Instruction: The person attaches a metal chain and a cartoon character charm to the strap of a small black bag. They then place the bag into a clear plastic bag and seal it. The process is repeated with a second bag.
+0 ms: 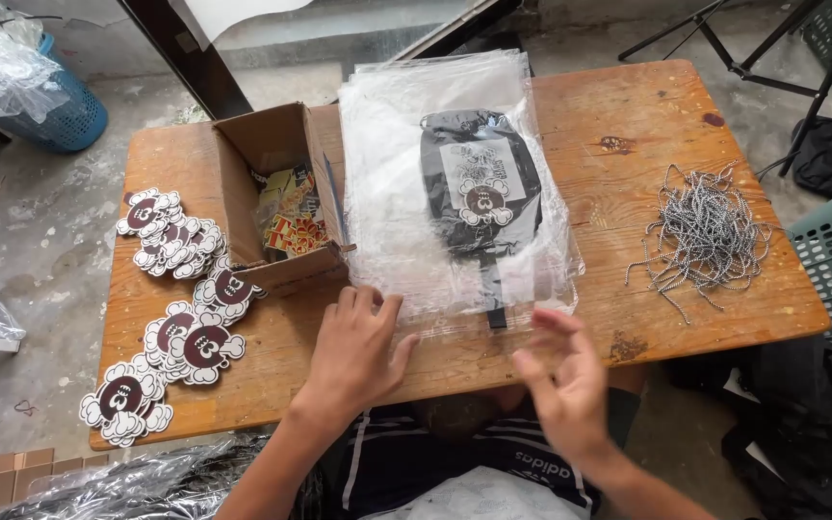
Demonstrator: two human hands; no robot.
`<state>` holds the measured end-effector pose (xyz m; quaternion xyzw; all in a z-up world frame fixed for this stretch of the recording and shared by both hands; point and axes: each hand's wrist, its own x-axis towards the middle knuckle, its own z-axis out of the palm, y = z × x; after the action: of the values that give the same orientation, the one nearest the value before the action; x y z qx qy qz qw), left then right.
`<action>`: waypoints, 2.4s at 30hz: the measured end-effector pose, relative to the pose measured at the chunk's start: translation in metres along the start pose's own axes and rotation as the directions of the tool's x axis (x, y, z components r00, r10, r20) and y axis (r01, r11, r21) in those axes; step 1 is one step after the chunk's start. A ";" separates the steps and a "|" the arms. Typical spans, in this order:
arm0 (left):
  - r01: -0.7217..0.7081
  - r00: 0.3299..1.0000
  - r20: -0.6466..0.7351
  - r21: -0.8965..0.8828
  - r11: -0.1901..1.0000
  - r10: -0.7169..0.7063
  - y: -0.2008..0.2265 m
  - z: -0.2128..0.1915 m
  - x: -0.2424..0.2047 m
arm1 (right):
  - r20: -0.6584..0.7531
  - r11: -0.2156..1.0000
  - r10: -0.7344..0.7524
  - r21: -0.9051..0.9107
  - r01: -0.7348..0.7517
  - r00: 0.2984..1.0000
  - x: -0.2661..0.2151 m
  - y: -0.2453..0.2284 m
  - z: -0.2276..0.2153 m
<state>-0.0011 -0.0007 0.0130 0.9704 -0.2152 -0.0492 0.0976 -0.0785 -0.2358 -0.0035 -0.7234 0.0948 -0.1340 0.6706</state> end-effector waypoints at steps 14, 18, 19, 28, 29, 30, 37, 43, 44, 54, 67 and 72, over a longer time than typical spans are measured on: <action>-0.081 0.993 -0.083 -0.018 0.997 0.079 0.014 0.044 0.104 | 0.668 0.171 -0.031 -0.730 0.662 0.744 0.185 0.050 0.025; -0.113 0.993 -0.037 -0.109 0.988 0.110 0.008 0.043 0.099 | 0.670 0.098 0.073 -0.742 0.663 0.739 0.187 0.044 0.027; -0.099 0.995 -0.042 -0.109 0.989 0.095 0.003 0.045 0.099 | 0.681 0.097 0.070 -0.732 0.674 0.729 0.192 0.045 0.027; -0.177 0.550 -0.835 -0.100 0.979 0.014 -0.018 -0.004 0.021 | 0.700 -0.154 0.219 -0.663 0.733 0.680 0.235 0.002 0.062; -0.065 0.558 -0.829 -0.079 0.995 -0.029 -0.024 -0.014 0.011 | 0.774 -0.105 0.126 -0.612 0.784 0.621 0.232 -0.016 0.074; 0.047 0.560 -0.825 -0.058 0.997 -0.075 -0.029 -0.024 0.002 | 0.833 -0.065 0.028 -0.550 0.832 0.553 0.229 -0.035 0.086; 0.149 0.620 -0.776 -0.025 0.988 -0.113 -0.051 0.034 0.002 | 0.886 0.235 -0.421 -0.099 0.967 0.193 0.204 -0.095 0.191; 0.148 0.569 -0.813 -0.048 0.988 -0.125 -0.038 0.039 -0.011 | 0.938 0.151 -0.335 -0.038 0.988 0.087 0.214 -0.074 0.260; 0.151 0.572 -0.811 -0.040 0.988 -0.120 -0.037 0.041 -0.013 | 0.957 0.093 -0.265 -0.097 0.991 0.118 0.220 -0.062 0.271; 0.118 0.556 -0.824 -0.053 0.992 -0.110 -0.037 0.044 -0.017 | 0.983 0.079 0.091 -0.169 0.982 0.162 0.211 -0.061 0.320; 0.070 0.646 -0.759 -0.055 0.996 -0.087 -0.051 0.031 -0.013 | 0.800 0.090 -0.595 -0.026 0.996 0.075 0.206 -0.090 0.243; 0.059 0.723 -0.689 -0.009 0.998 -0.049 -0.059 0.006 -0.010 | 0.636 0.511 -0.628 -0.098 0.854 0.449 0.161 -0.107 0.120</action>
<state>0.0130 0.0547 -0.0051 0.9258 -0.1354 0.3131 0.1626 0.1074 -0.1643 0.1060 -0.8151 -0.4013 -0.1950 0.3694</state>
